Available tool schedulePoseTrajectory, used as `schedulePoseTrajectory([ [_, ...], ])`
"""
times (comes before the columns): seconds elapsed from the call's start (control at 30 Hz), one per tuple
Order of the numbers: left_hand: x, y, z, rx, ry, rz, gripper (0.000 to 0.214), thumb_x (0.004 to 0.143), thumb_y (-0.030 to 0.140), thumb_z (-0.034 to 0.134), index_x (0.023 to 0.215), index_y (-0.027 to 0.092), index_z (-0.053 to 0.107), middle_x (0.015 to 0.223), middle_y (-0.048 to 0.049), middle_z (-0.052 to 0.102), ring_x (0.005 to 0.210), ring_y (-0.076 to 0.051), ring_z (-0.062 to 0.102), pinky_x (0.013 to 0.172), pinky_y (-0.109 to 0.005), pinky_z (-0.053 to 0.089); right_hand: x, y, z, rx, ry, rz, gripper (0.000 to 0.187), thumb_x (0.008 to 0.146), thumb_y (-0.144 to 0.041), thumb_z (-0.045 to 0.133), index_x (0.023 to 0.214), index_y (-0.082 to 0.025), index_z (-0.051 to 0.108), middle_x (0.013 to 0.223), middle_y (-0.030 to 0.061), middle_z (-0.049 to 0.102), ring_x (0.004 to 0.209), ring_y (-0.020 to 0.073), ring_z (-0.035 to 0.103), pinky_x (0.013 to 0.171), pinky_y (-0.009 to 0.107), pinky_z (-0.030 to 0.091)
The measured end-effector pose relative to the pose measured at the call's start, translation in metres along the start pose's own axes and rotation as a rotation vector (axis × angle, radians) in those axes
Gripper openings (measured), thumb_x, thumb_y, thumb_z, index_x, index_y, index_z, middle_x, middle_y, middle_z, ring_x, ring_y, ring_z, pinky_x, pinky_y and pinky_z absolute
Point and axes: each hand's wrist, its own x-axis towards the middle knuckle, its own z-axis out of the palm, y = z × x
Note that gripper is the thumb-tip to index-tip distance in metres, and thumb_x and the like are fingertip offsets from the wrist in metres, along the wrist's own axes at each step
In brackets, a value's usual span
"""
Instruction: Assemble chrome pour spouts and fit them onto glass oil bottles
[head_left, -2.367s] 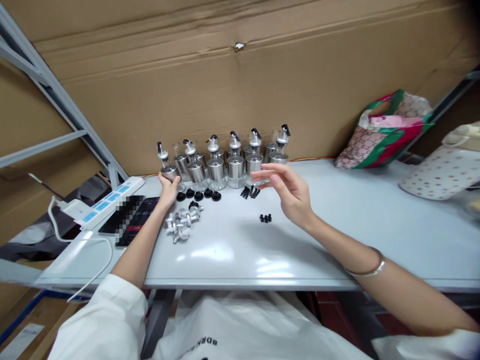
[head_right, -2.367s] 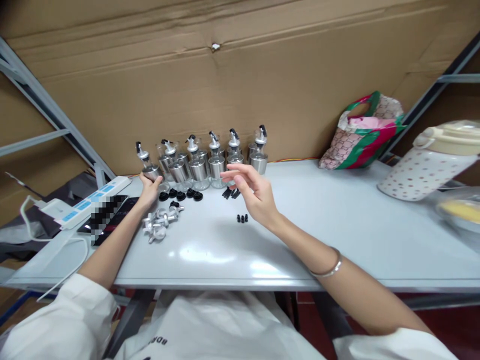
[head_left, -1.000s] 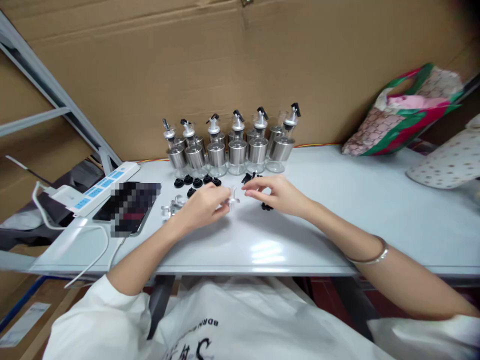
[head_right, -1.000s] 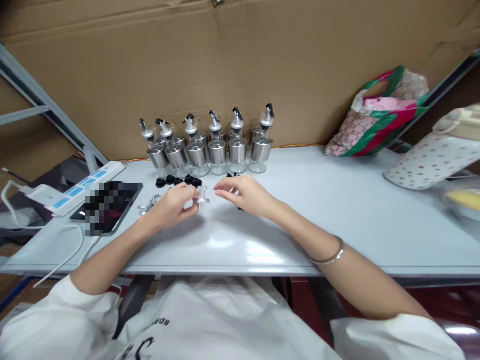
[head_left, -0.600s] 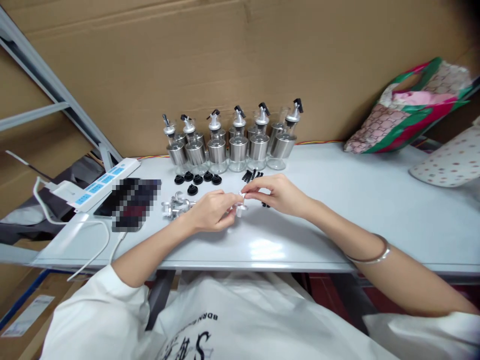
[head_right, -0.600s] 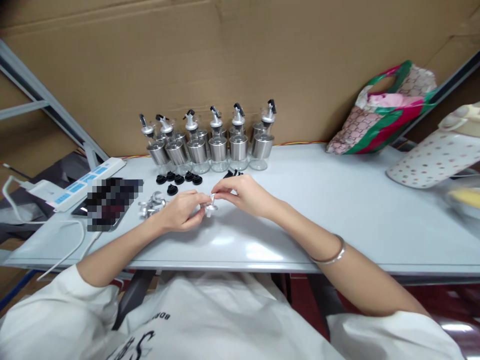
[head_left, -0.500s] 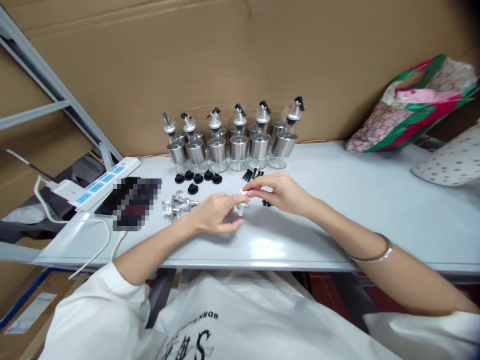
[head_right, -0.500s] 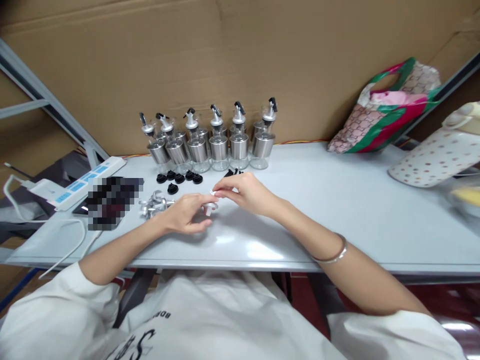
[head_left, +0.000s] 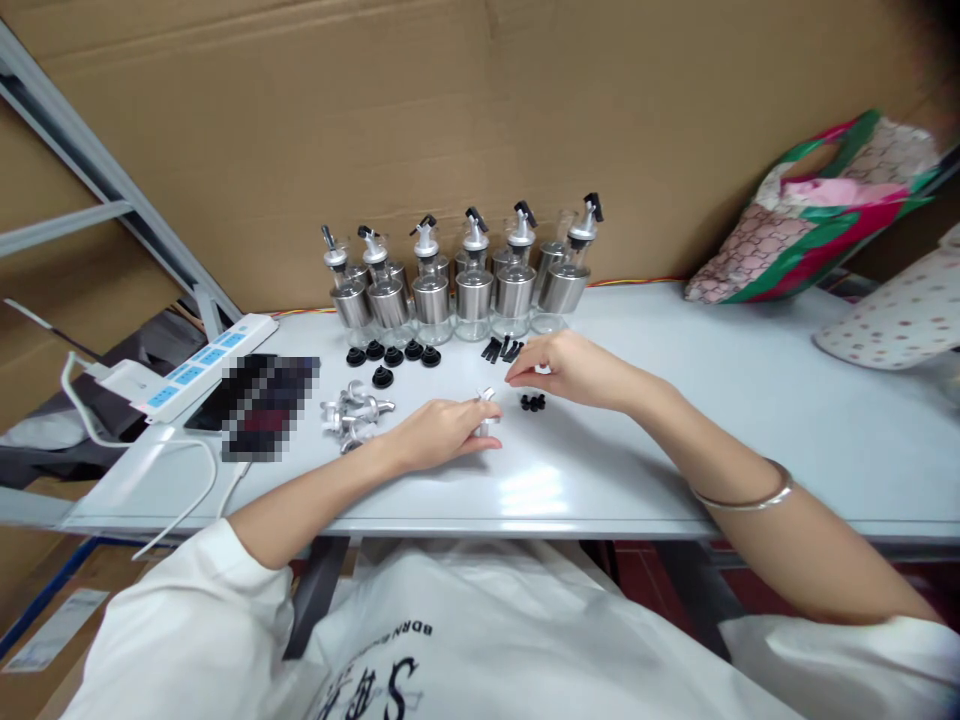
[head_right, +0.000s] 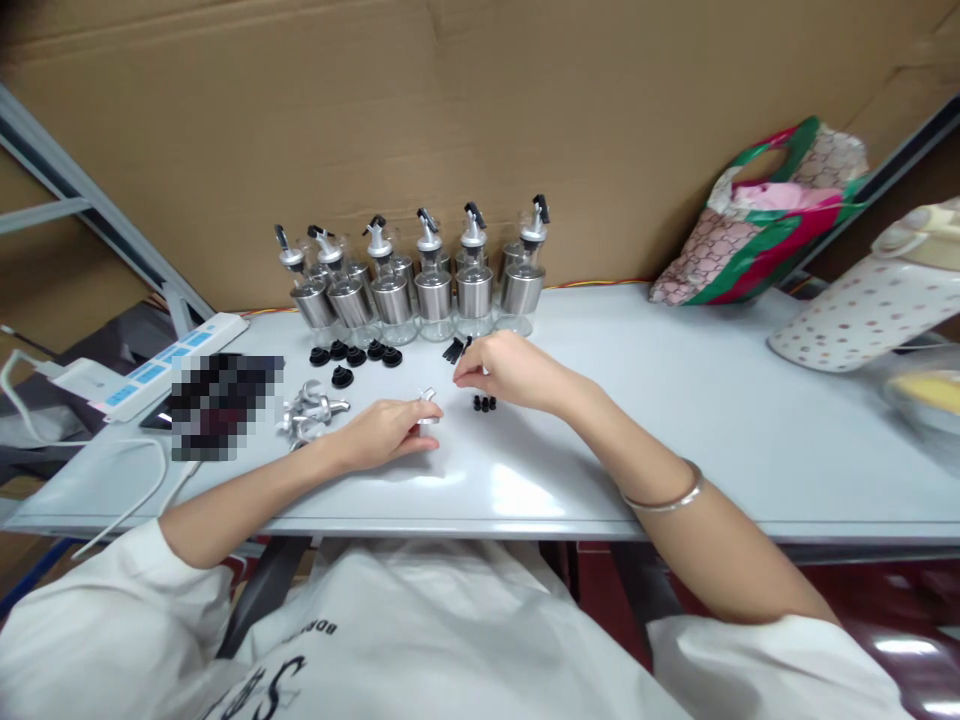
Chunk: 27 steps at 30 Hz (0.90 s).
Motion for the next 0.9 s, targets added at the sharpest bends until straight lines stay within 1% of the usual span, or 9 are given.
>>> schedulePoseTrajectory([
  [0.07,0.0,0.0,-0.001,-0.015,-0.008,-0.025,0.035,0.092,0.047,0.04,0.105,0.015,0.049,0.071,-0.0012,0.066,0.057,-0.012,0.063,0.057,-0.021,0.045,0.0,0.008,0.0,-0.053,-0.076,0.055,0.014,0.079,-0.016,0.061,0.077,-0.016,0.074,0.078,0.0058,0.073,0.069,0.017,0.064,0.065,0.026,0.046],
  [0.13,0.0,0.0,-0.002,-0.029,-0.014,-0.049,0.034,0.092,0.046,0.042,0.105,0.015,0.049,0.07,-0.0006,0.066,0.057,-0.012,0.063,0.057,-0.021,0.046,0.0,0.013,0.002,-0.051,-0.144,0.103,0.013,0.076,-0.014,0.063,0.076,-0.017,0.075,0.076,0.0051,0.073,0.068,0.0171,0.064,0.063,0.025,0.045],
  [0.2,0.0,0.001,-0.003,-0.038,-0.018,-0.054,0.034,0.092,0.045,0.043,0.105,0.015,0.049,0.07,-0.0007,0.066,0.058,-0.013,0.064,0.057,-0.022,0.046,0.001,0.015,0.005,-0.035,-0.186,0.133,0.013,0.075,-0.013,0.063,0.076,-0.017,0.076,0.076,0.0052,0.074,0.067,0.0166,0.064,0.062,0.024,0.045],
  [0.27,0.0,0.001,-0.003,-0.044,-0.021,-0.049,0.034,0.092,0.045,0.043,0.105,0.015,0.049,0.07,-0.0011,0.066,0.059,-0.013,0.064,0.058,-0.022,0.046,0.002,0.016,0.007,-0.029,-0.201,0.141,0.014,0.075,-0.013,0.062,0.076,-0.016,0.076,0.075,0.0054,0.073,0.065,0.0158,0.063,0.061,0.023,0.045],
  [0.43,-0.001,0.0,-0.002,-0.053,-0.026,-0.047,0.033,0.093,0.045,0.041,0.106,0.015,0.048,0.071,-0.0009,0.066,0.059,-0.013,0.064,0.058,-0.022,0.046,0.004,0.017,0.01,-0.018,-0.186,0.131,0.015,0.076,-0.012,0.061,0.076,-0.015,0.075,0.074,0.0052,0.073,0.064,0.0145,0.062,0.062,0.022,0.044],
  [0.63,-0.001,0.001,-0.005,-0.07,-0.053,-0.075,0.031,0.092,0.044,0.042,0.106,0.017,0.049,0.071,0.0006,0.065,0.059,-0.012,0.063,0.059,-0.022,0.046,0.004,0.018,0.01,-0.061,-0.164,0.119,0.016,0.076,-0.01,0.058,0.077,-0.015,0.074,0.073,0.0047,0.073,0.063,0.0143,0.062,0.061,0.023,0.043],
  [0.9,0.0,0.001,-0.006,-0.054,-0.053,-0.063,0.033,0.093,0.046,0.04,0.105,0.016,0.05,0.071,0.0001,0.064,0.056,-0.013,0.061,0.057,-0.022,0.044,0.004,0.015,0.007,-0.155,-0.121,0.126,0.019,0.075,-0.006,0.058,0.086,-0.013,0.072,0.081,0.0078,0.073,0.07,0.0157,0.064,0.064,0.024,0.045],
])
